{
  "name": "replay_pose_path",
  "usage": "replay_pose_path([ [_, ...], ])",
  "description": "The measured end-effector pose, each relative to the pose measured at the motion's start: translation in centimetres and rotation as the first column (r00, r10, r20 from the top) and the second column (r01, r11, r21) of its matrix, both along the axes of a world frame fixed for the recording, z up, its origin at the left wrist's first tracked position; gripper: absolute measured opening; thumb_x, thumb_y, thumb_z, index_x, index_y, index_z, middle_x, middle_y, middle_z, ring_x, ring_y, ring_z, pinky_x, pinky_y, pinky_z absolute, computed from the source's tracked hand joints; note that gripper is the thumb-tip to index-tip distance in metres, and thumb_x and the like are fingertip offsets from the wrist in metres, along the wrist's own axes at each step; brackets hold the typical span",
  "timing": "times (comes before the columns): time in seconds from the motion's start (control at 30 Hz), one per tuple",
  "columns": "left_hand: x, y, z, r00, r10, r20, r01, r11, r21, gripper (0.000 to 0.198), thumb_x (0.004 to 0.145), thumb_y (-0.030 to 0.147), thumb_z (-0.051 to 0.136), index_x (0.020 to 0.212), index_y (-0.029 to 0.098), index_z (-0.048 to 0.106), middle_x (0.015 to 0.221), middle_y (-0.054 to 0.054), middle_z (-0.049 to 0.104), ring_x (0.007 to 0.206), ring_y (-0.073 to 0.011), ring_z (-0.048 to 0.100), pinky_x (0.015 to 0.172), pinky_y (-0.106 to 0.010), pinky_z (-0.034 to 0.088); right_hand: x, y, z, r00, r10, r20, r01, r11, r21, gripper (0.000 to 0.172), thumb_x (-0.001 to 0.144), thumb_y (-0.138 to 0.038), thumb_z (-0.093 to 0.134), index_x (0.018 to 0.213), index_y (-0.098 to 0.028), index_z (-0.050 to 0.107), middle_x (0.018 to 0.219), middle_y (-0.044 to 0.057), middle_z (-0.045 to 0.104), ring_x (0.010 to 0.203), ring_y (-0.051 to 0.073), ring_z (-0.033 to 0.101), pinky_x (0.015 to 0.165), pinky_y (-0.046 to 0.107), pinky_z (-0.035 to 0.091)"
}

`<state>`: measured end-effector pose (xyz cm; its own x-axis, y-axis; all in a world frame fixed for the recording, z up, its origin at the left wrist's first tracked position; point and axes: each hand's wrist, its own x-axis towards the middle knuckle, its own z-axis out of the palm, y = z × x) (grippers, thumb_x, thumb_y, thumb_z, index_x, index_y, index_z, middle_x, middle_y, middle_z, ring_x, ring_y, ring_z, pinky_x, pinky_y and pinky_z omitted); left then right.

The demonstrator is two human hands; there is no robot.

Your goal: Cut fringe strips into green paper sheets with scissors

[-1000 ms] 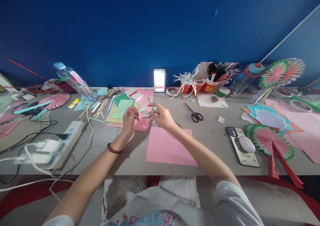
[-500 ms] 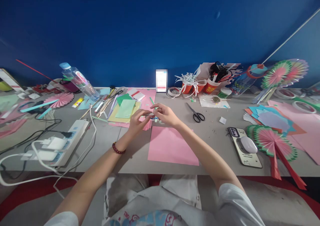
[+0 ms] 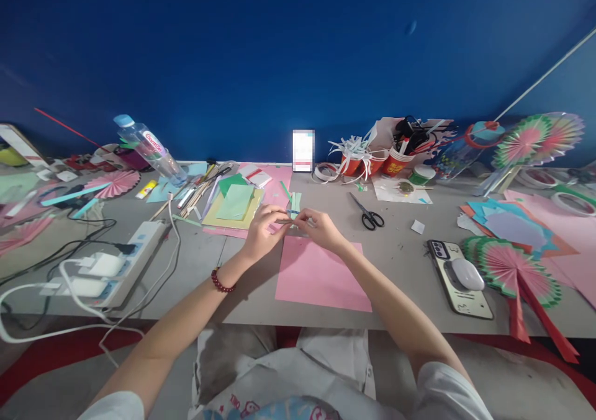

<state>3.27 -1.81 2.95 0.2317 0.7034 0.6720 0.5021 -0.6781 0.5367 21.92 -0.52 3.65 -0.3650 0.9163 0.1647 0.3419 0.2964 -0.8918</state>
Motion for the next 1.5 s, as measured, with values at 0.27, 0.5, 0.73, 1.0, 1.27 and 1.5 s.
replay_pose_path([
  [0.27, -0.1, 0.0, 0.1, 0.998, -0.029, 0.062, 0.042, 0.974, -0.221, 0.005, 0.079, 0.019, 0.065, 0.082, 0.021, 0.062, 0.079, -0.001, 0.064, 0.074, -0.0153, 0.06, 0.072, -0.03, 0.049, 0.3, -0.5, -0.7, 0.999, 0.035, 0.04, -0.041, 0.988, 0.152, 0.015, 0.087, -0.031, 0.053, 0.085, -0.02, 0.061, 0.084, 0.004, 0.065, 0.078, 0.017, 0.057, 0.075, 0.03, 0.042],
  [0.5, -0.4, 0.2, 0.3, 1.0, -0.01, -0.015, 0.005, 0.96, -0.279, 0.007, 0.078, 0.025, 0.063, 0.08, 0.021, 0.068, 0.102, -0.007, 0.06, 0.103, -0.0222, 0.056, 0.091, -0.039, 0.049, 0.5, -0.3, -1.0, 0.991, 0.063, 0.121, -0.098, 0.942, 0.319, 0.013, 0.09, -0.026, 0.048, 0.089, -0.02, 0.06, 0.082, 0.005, 0.063, 0.078, 0.019, 0.055, 0.077, 0.034, 0.041],
  [0.73, -0.8, 0.5, 0.3, 0.995, -0.094, -0.044, 0.08, 0.964, -0.252, 0.011, 0.08, 0.029, 0.065, 0.077, 0.021, 0.071, 0.129, -0.008, 0.054, 0.124, -0.0279, 0.045, 0.102, -0.048, 0.045, 1.0, 0.1, -1.1, 0.992, 0.017, 0.128, -0.065, 0.921, 0.383, 0.016, 0.09, -0.028, 0.047, 0.086, -0.022, 0.062, 0.08, 0.007, 0.061, 0.079, 0.022, 0.055, 0.081, 0.04, 0.043],
  [1.0, -0.6, 0.2, 0.7, 0.944, -0.215, 0.251, 0.324, 0.751, -0.576, 0.03, 0.084, 0.045, 0.059, 0.077, 0.018, 0.071, 0.088, -0.009, 0.069, 0.079, -0.019, 0.065, 0.063, -0.028, 0.054, 0.9, -0.1, -0.8, 0.998, 0.046, 0.034, -0.055, 0.944, 0.326, 0.019, 0.09, -0.03, 0.048, 0.086, -0.022, 0.064, 0.085, 0.006, 0.066, 0.081, 0.02, 0.06, 0.09, 0.04, 0.042],
  [1.27, -1.0, 0.3, 1.2, 0.898, -0.083, 0.431, 0.356, 0.713, -0.604, 0.03, 0.081, 0.045, 0.061, 0.074, 0.018, 0.071, 0.077, -0.006, 0.069, 0.063, -0.0155, 0.062, 0.063, -0.03, 0.052, 7.8, 2.5, 0.5, 0.708, -0.513, 0.485, 0.371, 0.855, 0.363, 0.02, 0.083, -0.026, 0.048, 0.086, -0.018, 0.066, 0.089, 0.01, 0.067, 0.08, 0.023, 0.06, 0.071, 0.032, 0.042],
  [1.5, -1.0, 0.0, 1.8, 0.84, -0.037, 0.541, 0.4, 0.717, -0.571, 0.025, 0.08, 0.042, 0.063, 0.071, 0.019, 0.07, 0.081, -0.005, 0.068, 0.084, -0.0189, 0.063, 0.084, -0.036, 0.052, 13.6, 1.3, -0.7, 0.301, -0.507, 0.808, 0.513, 0.8, 0.312, 0.028, 0.083, -0.034, 0.051, 0.093, -0.015, 0.069, 0.092, 0.016, 0.068, 0.082, 0.027, 0.063, 0.063, 0.032, 0.04],
])
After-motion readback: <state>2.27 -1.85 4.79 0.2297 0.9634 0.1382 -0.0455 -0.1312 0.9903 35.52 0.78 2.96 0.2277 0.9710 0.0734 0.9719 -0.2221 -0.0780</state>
